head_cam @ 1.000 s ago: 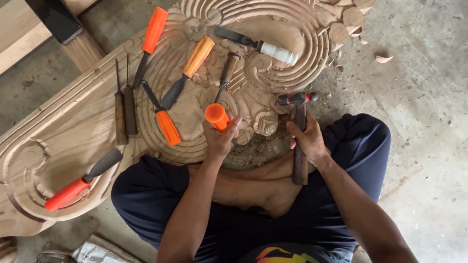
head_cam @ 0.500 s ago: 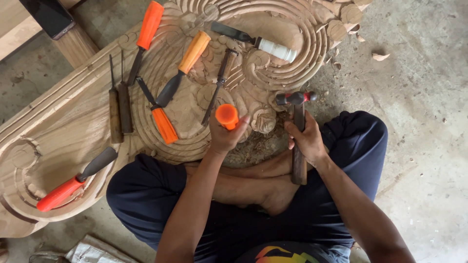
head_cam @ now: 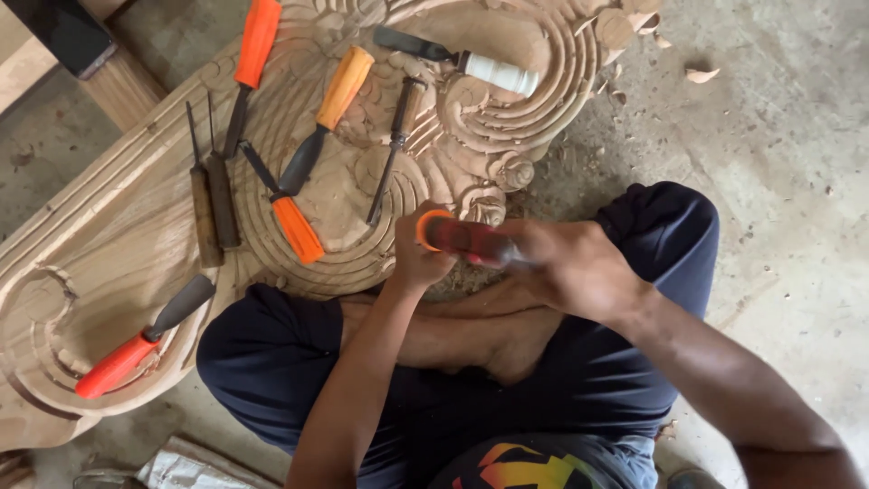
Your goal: The person marks a wooden board using a pen, then carves designs into the wood using various chisels and a hammer.
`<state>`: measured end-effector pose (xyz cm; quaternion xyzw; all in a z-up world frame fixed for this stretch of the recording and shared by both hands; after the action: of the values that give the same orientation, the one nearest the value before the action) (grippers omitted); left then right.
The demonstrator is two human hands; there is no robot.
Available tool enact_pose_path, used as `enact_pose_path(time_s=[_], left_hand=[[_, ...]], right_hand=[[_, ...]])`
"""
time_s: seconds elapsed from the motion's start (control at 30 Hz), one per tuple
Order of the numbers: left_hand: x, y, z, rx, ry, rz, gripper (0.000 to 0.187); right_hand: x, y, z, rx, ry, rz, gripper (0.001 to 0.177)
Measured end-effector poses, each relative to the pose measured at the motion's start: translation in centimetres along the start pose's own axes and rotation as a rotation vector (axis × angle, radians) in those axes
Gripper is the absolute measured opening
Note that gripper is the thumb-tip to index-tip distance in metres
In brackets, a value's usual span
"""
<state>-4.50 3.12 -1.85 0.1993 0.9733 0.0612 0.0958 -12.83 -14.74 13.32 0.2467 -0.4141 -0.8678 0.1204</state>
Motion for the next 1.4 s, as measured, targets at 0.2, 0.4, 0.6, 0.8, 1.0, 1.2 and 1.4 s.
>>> enact_pose_path(time_s=[0.2,0.4,0.6,0.8,1.0,1.2,1.4], left_hand=[[0.0,1.8,-1.3,0.118,-0.006,0.146,0.03],[0.1,1.3,-2.3,0.271,0.191,0.205,0.031],[1.1,2.5,2.3,0.734,0.209,0.148,0.021],[1.1,1.7,3.2,0.557,0.227,0.07,0.024],[1.1,1.7,3.1,0.432,0.227,0.062,0.03],[0.8,0.1,2.3,0.619,0.379,0.074,0.022],[0.1,0.3,1.5,0.357,0.263,0.102,0.033]], right_hand=[[2.7,-0.7,0.2,-0.186,-0.075,-0.231,0.048],[8.3,-4.7,-1.7,-0.526,-0.669,-0.311,0.024],[9.0,-4.7,-1.4,-0.683,-0.579,-0.412,0.023],[8.6,-5.8,-0.9,-0.704,-0.556,-0.411,0.022],[9.1,-6.1,-1.2,-0.686,-0.499,-0.385,0.019],[7.7,-3.8,-0.3,-0.614,-0.33,-0.387,0.017],[4.9,0.5,3.1,-0.73,0.092,-0.833,0.016]])
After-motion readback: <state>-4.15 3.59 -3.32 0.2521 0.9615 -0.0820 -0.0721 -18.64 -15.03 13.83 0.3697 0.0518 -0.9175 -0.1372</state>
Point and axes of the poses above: each hand's wrist, its own x-axis away from the middle knuckle, its own y-axis out of the back of the hand, z = x × y, the point moved 3 cm from there along -x, towards the middle knuckle, and after that the axes turned 8 degrees about y, right-handed, at the moved point
